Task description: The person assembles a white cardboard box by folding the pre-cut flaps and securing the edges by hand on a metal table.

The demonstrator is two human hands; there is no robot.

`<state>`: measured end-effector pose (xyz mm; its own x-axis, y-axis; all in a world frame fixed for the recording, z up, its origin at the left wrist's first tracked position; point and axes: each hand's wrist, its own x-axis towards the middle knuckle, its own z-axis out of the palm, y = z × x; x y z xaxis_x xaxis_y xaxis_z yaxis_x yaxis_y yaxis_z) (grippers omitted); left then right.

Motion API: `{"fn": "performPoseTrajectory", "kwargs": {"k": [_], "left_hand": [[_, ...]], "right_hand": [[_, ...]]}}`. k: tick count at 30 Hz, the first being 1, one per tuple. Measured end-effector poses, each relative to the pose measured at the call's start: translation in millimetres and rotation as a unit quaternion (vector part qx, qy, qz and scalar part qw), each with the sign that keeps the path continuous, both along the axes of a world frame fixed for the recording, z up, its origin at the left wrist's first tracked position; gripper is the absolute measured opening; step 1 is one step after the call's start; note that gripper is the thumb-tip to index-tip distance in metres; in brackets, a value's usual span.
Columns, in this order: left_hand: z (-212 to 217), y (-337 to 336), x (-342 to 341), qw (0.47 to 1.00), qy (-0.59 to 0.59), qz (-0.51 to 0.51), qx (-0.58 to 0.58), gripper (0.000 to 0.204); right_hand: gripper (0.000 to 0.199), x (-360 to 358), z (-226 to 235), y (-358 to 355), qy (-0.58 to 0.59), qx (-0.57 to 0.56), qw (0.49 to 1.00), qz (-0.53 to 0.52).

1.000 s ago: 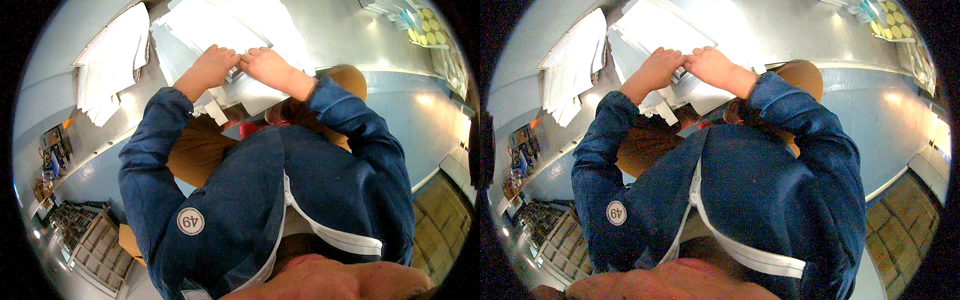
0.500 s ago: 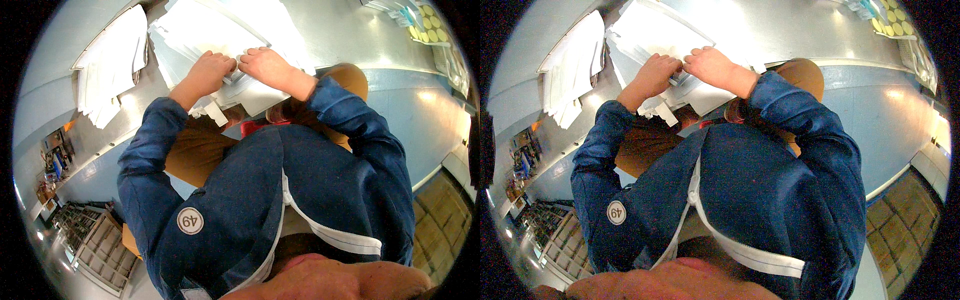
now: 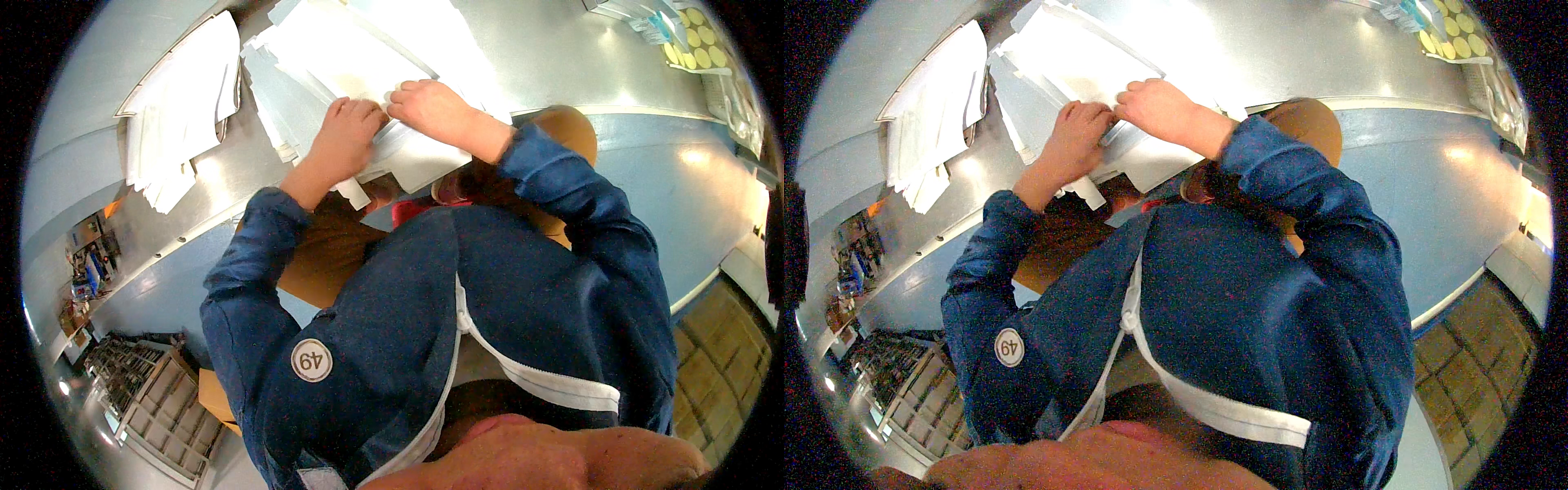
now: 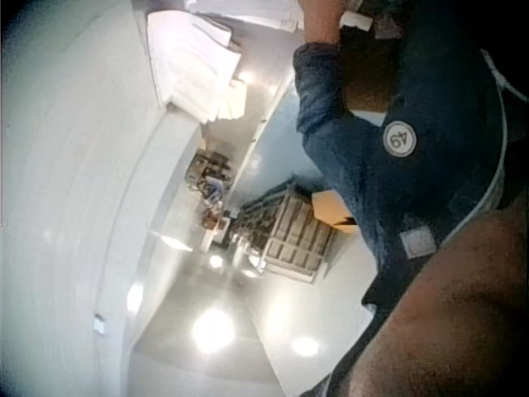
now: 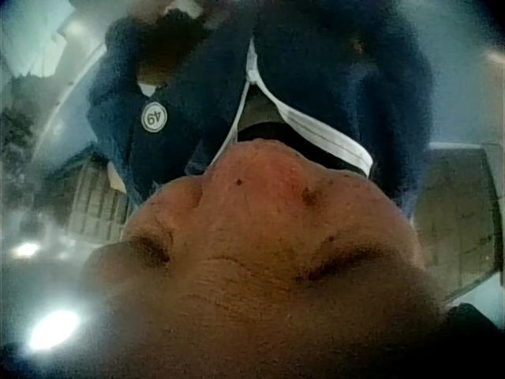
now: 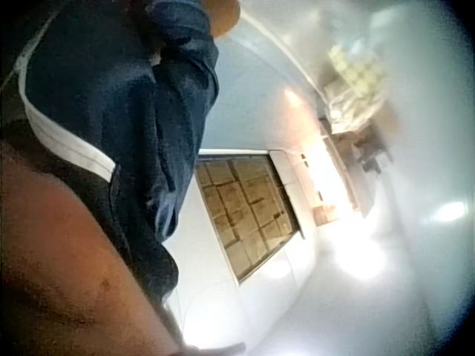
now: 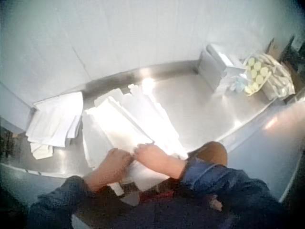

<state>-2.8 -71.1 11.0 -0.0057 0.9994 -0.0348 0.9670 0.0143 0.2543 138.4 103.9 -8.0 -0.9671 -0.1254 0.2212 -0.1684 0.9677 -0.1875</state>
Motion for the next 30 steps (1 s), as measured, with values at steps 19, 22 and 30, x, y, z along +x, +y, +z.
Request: {"fn": "performPoseTrajectory", "kwargs": {"k": [19,22,30], "left_hand": [[-19,9,34,0.992,-0.051,0.05,0.101,0.017],[-22,6,35,0.993,-0.02,0.061,0.095,0.018],[-19,3,43,0.99,0.006,0.089,0.112,0.023]], "right_hand": [[0.013,-15,40,51,-0.216,-0.155,0.956,0.128],[0.013,-30,49,44,-0.238,-0.056,0.962,0.118],[0.01,-32,35,30,-0.197,0.079,0.967,0.144]]}}
